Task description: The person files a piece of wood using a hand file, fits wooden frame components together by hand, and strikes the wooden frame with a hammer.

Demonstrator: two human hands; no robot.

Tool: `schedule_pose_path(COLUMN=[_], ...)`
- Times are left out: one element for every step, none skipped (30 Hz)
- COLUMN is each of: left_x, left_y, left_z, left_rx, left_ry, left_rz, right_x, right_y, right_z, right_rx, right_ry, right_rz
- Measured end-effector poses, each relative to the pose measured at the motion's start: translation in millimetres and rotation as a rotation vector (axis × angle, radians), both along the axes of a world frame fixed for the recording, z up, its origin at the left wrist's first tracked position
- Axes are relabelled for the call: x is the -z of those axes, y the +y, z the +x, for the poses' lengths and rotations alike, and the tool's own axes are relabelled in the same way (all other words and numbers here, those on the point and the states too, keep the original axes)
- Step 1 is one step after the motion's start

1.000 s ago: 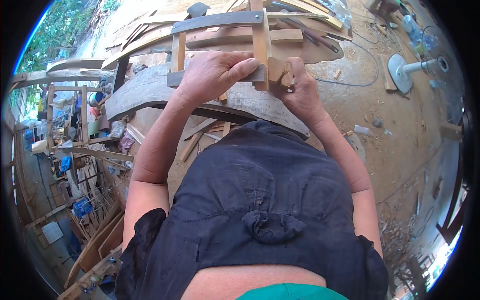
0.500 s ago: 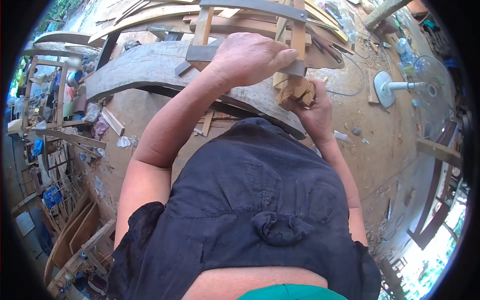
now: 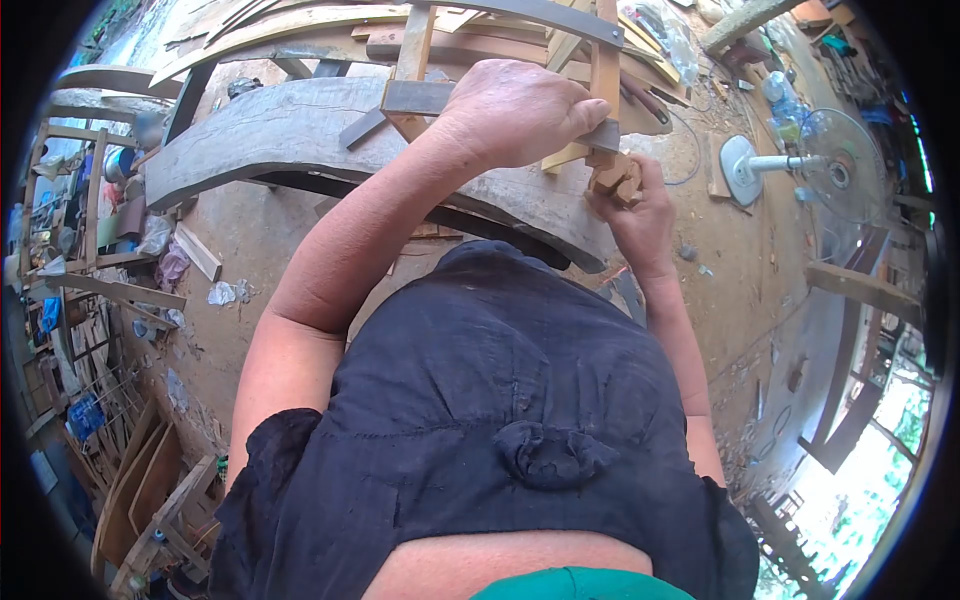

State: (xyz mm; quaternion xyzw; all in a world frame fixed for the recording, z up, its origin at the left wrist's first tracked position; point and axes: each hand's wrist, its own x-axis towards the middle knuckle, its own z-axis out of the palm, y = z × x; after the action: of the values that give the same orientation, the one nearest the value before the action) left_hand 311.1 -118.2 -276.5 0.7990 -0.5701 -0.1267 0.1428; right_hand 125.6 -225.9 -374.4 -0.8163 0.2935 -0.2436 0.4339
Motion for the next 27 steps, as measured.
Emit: schedule_pose_path(left_x=[-2, -2, -1, 0, 1, 2, 3, 4, 5, 4, 3, 2, 0, 1, 3, 4, 4, 4, 3, 5, 6, 6, 2, -2, -5, -2, -2], left_y=[0, 0, -1, -1, -1, -1, -2, -3, -3, -4, -5, -7, -8, -9, -9, -10, -11, -12, -12, -13, -14, -14, -15, -16, -16, -13, -13], left_z=[0, 1, 1, 1, 1, 1, 1, 0, -2, -2, -3, -4, -5, -6, -7, -8, -9, -10, -11, -11, -11, -11, -11, -11, -11, -12, -11], left_rx=[0.004, 0.009, -0.001, -0.012, -0.008, -0.019, -0.03, -0.027, -0.042, -0.059, -0.058, -0.053, -0.047, -0.044, -0.057, -0.07, -0.063, -0.067, -0.07, -0.063, -0.068, -0.073, -0.066, -0.082, -0.098, -0.103, -0.097], left_ry=[-0.006, -0.008, 0.015, 0.038, 0.036, 0.039, 0.042, 0.037, 0.021, 0.006, 0.002, 0.009, 0.014, 0.01, -0.014, -0.039, -0.044, -0.044, -0.044, -0.052, -0.055, -0.057, -0.066, -0.058, -0.051, -0.012, -0.02], left_rz=[0.009, 0.008, 0.002, -0.004, -0.001, -0.01, -0.02, -0.019, -0.018, -0.016, -0.013, 0.009, 0.03, 0.034, 0.031, 0.027, 0.029, 0.011, -0.008, -0.01, -0.02, -0.031, -0.032, 0.024, 0.081, -0.014, -0.013], right_x=[-8, -13, -13, -13, -12, -11, -11, -11, -12, -13, -15, -16, -18, -20, -18, -13, -9, -8, -6, -5, -3, 1, 3, 5, 4, 3, 3], right_y=[-1, -3, -4, -4, -5, -4, -3, -3, -4, -5, -6, -5, -5, -5, -5, -5, -6, -7, -10, -12, -16, -20, -24, -31, -39, -48, -56], right_z=[2, 4, 7, 11, 14, 19, 24, 27, 28, 29, 29, 28, 27, 26, 26, 25, 24, 23, 22, 22, 22, 20, 19, 18, 17, 17, 18], right_rx=[-0.025, -0.05, -0.046, -0.073, -0.1, -0.095, -0.11, -0.126, -0.123, -0.118, -0.113, -0.112, -0.111, -0.11, -0.104, -0.103, -0.102, -0.095, -0.106, -0.117, -0.109, -0.113, -0.117, -0.119, -0.113, -0.124, -0.136], right_ry=[0.064, 0.129, 0.128, 0.093, 0.057, 0.053, 0.008, -0.039, -0.043, -0.056, -0.067, -0.07, -0.086, -0.103, -0.107, -0.114, -0.121, -0.125, -0.04, 0.043, 0.035, 0.028, 0.022, 0.009, 0.0, -0.046, -0.093], right_rz=[-0.114, -0.226, -0.225, -0.19, -0.155, -0.153, -0.108, -0.063, -0.063, -0.032, 0.0, 0.005, 0.004, 0.002, 0.005, -0.041, -0.088, -0.087, -0.12, -0.154, -0.156, -0.074, 0.009, 0.114, 0.113, 0.213, 0.313])
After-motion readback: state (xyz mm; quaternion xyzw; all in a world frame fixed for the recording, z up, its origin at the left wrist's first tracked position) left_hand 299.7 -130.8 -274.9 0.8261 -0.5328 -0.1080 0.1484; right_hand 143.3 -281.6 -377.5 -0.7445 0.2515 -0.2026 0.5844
